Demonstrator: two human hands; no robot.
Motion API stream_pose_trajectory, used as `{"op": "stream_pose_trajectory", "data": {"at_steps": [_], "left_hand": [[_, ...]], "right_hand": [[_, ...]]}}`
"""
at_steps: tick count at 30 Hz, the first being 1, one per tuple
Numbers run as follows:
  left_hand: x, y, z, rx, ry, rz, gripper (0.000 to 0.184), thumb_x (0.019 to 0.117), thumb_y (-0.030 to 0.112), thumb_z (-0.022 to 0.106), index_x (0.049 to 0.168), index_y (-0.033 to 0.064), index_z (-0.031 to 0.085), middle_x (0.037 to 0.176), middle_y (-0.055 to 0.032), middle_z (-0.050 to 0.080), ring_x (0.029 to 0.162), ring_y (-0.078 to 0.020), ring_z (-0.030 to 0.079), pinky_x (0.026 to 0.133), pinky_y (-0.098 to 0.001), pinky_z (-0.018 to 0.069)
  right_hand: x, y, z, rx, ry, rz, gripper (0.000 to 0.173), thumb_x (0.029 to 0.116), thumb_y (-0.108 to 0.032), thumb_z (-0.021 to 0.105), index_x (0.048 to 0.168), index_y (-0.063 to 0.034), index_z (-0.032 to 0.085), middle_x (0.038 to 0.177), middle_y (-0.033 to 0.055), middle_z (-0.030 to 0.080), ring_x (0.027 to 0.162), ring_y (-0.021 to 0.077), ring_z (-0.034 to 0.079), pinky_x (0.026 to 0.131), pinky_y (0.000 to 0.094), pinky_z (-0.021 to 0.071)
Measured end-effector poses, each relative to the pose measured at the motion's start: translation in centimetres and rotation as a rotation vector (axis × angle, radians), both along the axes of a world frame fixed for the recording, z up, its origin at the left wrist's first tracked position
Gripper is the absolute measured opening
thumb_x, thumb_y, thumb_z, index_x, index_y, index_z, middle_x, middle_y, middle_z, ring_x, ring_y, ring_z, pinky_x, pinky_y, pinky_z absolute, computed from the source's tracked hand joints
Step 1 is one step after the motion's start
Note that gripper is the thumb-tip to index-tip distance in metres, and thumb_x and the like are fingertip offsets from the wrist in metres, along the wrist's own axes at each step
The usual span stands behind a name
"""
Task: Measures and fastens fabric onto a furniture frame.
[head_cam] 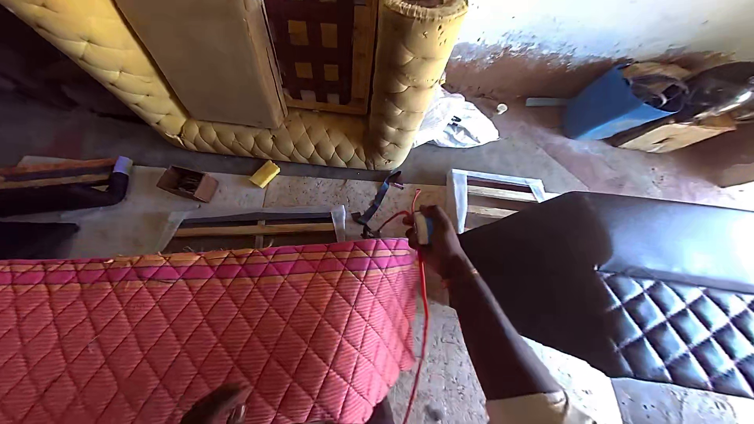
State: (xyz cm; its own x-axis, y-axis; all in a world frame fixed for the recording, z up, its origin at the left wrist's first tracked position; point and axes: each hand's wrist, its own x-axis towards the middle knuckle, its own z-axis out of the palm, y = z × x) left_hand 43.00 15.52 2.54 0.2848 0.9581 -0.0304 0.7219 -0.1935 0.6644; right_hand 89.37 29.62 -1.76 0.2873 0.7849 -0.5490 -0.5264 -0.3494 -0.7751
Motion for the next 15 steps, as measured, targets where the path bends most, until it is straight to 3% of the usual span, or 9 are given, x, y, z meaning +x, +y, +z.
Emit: {"op": "stream_pose_trajectory", "data": {"at_steps": [4, 6, 8, 12, 15], "left_hand": [[10.6, 4.6, 1.7, 0.079, -0.045, -0.178, 0.025, 0.1038, 0.024, 0.056, 0.117, 0.0109, 0.073, 0.120, -0.0087, 0.071, 0.120, -0.0196, 0.063, 0.105, -0.0397, 0.0506], [16.3, 7.4, 1.7, 0.186, -0.078, -0.261, 0.027, 0.1045, 0.032, 0.052, 0.116, 0.0181, 0.073, 0.118, -0.0007, 0.072, 0.117, -0.0132, 0.064, 0.101, -0.0349, 0.0528], [21.8, 10.3, 1.2, 0.152, -0.100, -0.343, 0.031, 0.1046, 0.034, 0.051, 0.117, 0.0186, 0.074, 0.120, 0.0010, 0.072, 0.118, -0.0126, 0.064, 0.103, -0.0360, 0.0526], [32.3, 14.1, -1.8, -0.309, -0.161, -0.420, 0.042, 0.1005, 0.032, 0.064, 0.135, 0.0081, 0.063, 0.128, -0.0102, 0.068, 0.119, -0.0230, 0.065, 0.105, -0.0455, 0.0521], [38.8, 14.2, -5.7, -0.517, -0.151, -0.298, 0.079, 0.0908, 0.042, 0.077, 0.150, 0.0008, 0.044, 0.136, -0.0212, 0.061, 0.125, -0.0356, 0.061, 0.108, -0.0551, 0.0477]], "right_hand": [[6.0, 0.5, 4.2, 0.122, -0.102, 0.031, 0.041, 0.1066, -0.039, 0.029, 0.104, -0.0136, 0.061, 0.091, 0.0031, 0.069, 0.055, 0.0068, 0.053, 0.048, 0.0208, 0.0418], [8.0, 0.5, 7.7, 0.246, -0.198, 0.067, 0.039, 0.1044, -0.037, 0.032, 0.102, -0.0141, 0.064, 0.091, 0.0016, 0.069, 0.057, 0.0062, 0.053, 0.049, 0.0211, 0.0435], [9.4, -0.1, 12.4, 0.388, -0.249, 0.112, 0.036, 0.1021, -0.039, 0.034, 0.102, -0.0161, 0.063, 0.095, 0.0015, 0.071, 0.059, 0.0060, 0.055, 0.050, 0.0212, 0.0448], [9.9, -4.5, 24.6, 0.706, -0.357, 0.257, 0.035, 0.1003, -0.043, 0.041, 0.100, -0.0174, 0.066, 0.099, 0.0016, 0.070, 0.064, 0.0064, 0.058, 0.052, 0.0213, 0.0474], [10.9, -9.0, 34.5, 0.761, -0.463, 0.348, 0.022, 0.1025, -0.022, 0.042, 0.104, -0.0124, 0.062, 0.099, 0.0019, 0.066, 0.070, 0.0064, 0.060, 0.056, 0.0190, 0.0499]]}}
